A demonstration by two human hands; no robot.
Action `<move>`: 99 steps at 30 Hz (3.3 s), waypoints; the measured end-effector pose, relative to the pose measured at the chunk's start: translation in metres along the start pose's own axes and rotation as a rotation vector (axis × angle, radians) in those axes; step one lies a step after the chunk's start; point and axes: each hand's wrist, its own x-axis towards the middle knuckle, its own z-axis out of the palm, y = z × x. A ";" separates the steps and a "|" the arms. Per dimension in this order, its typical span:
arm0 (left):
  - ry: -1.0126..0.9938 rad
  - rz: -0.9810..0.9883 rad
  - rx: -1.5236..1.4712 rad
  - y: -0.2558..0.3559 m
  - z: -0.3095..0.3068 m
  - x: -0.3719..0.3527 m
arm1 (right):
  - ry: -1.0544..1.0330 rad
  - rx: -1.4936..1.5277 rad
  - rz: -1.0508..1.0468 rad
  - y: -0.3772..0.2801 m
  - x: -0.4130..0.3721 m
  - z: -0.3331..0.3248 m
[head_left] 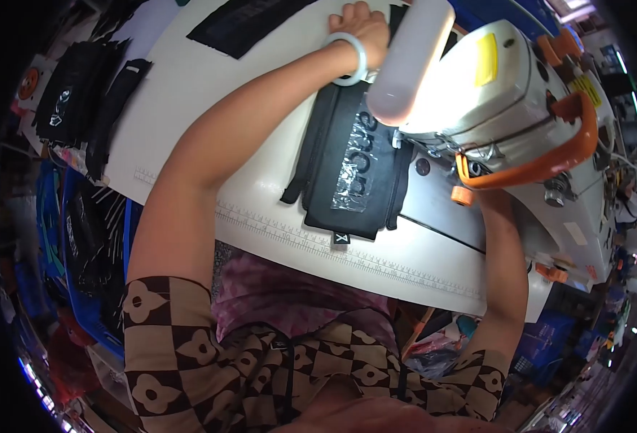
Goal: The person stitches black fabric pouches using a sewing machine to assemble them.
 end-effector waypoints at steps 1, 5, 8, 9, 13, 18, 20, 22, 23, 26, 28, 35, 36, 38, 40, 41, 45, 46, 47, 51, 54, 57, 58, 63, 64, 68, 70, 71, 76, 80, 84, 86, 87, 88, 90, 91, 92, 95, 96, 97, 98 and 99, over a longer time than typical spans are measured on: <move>-0.001 -0.009 0.001 0.000 0.012 0.009 | 0.018 0.073 0.034 0.004 0.000 0.014; 0.080 0.117 0.160 -0.017 0.067 0.047 | 0.095 0.357 0.178 0.007 0.015 0.073; 0.027 0.102 0.147 -0.013 0.070 0.047 | 0.155 0.561 0.294 0.006 0.010 0.101; 0.031 0.103 0.149 -0.014 0.069 0.046 | 0.175 0.627 0.334 0.005 -0.001 0.105; 0.225 0.015 -0.220 -0.036 0.049 0.046 | 0.255 0.891 0.497 0.004 -0.042 0.126; 0.590 -0.122 -0.214 -0.128 -0.056 0.015 | -0.116 0.685 0.448 -0.003 -0.048 0.012; 0.593 0.071 -0.107 -0.253 -0.074 0.042 | -0.315 0.505 0.382 -0.013 -0.003 -0.053; 0.588 0.164 -0.022 -0.299 -0.076 0.050 | -0.591 0.419 0.482 -0.015 0.019 -0.082; 0.662 0.092 0.242 -0.293 -0.075 0.033 | -0.734 0.375 0.529 -0.019 0.023 -0.092; 0.647 0.086 0.323 -0.195 -0.075 -0.016 | -0.280 0.523 0.232 -0.035 0.016 -0.108; 0.416 0.395 0.036 -0.132 -0.045 -0.068 | -0.037 0.703 0.087 -0.058 0.022 -0.136; -0.142 1.016 -0.257 -0.039 0.003 -0.199 | 0.165 1.064 -0.097 -0.096 0.032 -0.178; -0.162 0.981 -0.287 -0.041 0.007 -0.206 | 0.175 1.083 -0.140 -0.098 0.029 -0.180; -0.179 0.956 -0.309 -0.039 0.012 -0.212 | 0.179 1.078 -0.131 -0.100 0.022 -0.181; -0.177 0.966 -0.328 -0.038 0.012 -0.212 | 0.181 1.064 -0.123 -0.102 0.019 -0.181; -0.172 0.972 -0.335 -0.038 0.011 -0.211 | 0.189 1.054 -0.126 -0.102 0.018 -0.182; -0.167 0.988 -0.326 -0.037 0.011 -0.212 | 0.224 0.967 -0.144 -0.103 0.020 -0.187; -0.159 0.993 -0.323 -0.037 0.011 -0.211 | 0.226 0.974 -0.148 -0.102 0.021 -0.186; -0.155 0.998 -0.311 -0.038 0.012 -0.210 | 0.228 0.983 -0.151 -0.102 0.021 -0.185; -0.150 1.000 -0.289 -0.040 0.013 -0.200 | 0.221 0.974 -0.154 -0.093 0.030 -0.176; -0.146 1.004 -0.282 -0.041 0.013 -0.184 | 0.196 0.956 -0.144 -0.087 0.039 -0.170; -0.112 1.023 -0.299 -0.043 0.015 -0.168 | 0.153 0.941 -0.126 -0.080 0.046 -0.163; -0.114 1.021 -0.300 -0.043 0.015 -0.163 | 0.150 0.945 -0.092 -0.080 0.048 -0.160; -0.122 1.026 -0.259 -0.045 0.011 -0.142 | -0.016 0.918 0.072 -0.085 0.040 -0.139; -0.134 1.035 -0.242 -0.047 0.010 -0.136 | -0.095 0.894 0.121 -0.086 0.037 -0.135; -0.151 1.039 -0.237 -0.050 0.008 -0.114 | -0.453 0.916 0.299 -0.086 0.042 -0.125; -0.154 1.036 -0.244 -0.051 0.008 -0.105 | -0.490 0.874 0.294 -0.083 0.050 -0.134; -0.164 1.026 -0.240 -0.052 0.008 -0.100 | -0.523 0.836 0.294 -0.081 0.055 -0.141; -0.158 1.005 -0.203 -0.056 0.011 -0.094 | -0.386 0.805 0.296 -0.083 0.059 -0.144; -0.134 1.002 -0.190 -0.058 0.015 -0.094 | -0.358 0.812 0.314 -0.085 0.059 -0.143; -0.134 0.983 -0.170 -0.059 0.017 -0.094 | -0.368 0.911 0.333 -0.084 0.060 -0.144; -0.141 0.978 -0.160 -0.056 0.013 -0.091 | -0.391 0.890 0.329 -0.082 0.061 -0.149; -0.215 0.955 -0.175 -0.054 0.008 -0.087 | -0.413 0.866 0.325 -0.081 0.062 -0.151; -0.291 0.933 -0.188 -0.053 0.003 -0.082 | -0.435 0.844 0.323 -0.081 0.062 -0.153; -0.376 0.910 -0.199 -0.054 0.003 -0.073 | -0.391 0.857 0.322 -0.083 0.061 -0.148; -0.283 0.935 -0.172 -0.057 0.008 -0.067 | -0.347 0.867 0.315 -0.084 0.060 -0.144; -0.191 0.960 -0.145 -0.059 0.015 -0.062 | -0.303 0.875 0.311 -0.084 0.059 -0.142; -0.102 0.955 -0.043 -0.059 0.009 -0.068 | -0.310 0.891 0.270 -0.081 0.056 -0.146; -0.095 0.914 0.031 -0.057 -0.001 -0.079 | -0.312 0.899 0.247 -0.081 0.054 -0.147; -0.085 0.872 0.107 -0.055 -0.007 -0.091 | -0.308 0.903 0.265 -0.081 0.051 -0.145; -0.096 0.886 0.115 -0.052 -0.010 -0.106 | -0.310 0.899 0.257 -0.082 0.049 -0.142; -0.105 0.800 0.143 -0.049 -0.013 -0.124 | -0.310 0.895 0.249 -0.083 0.048 -0.138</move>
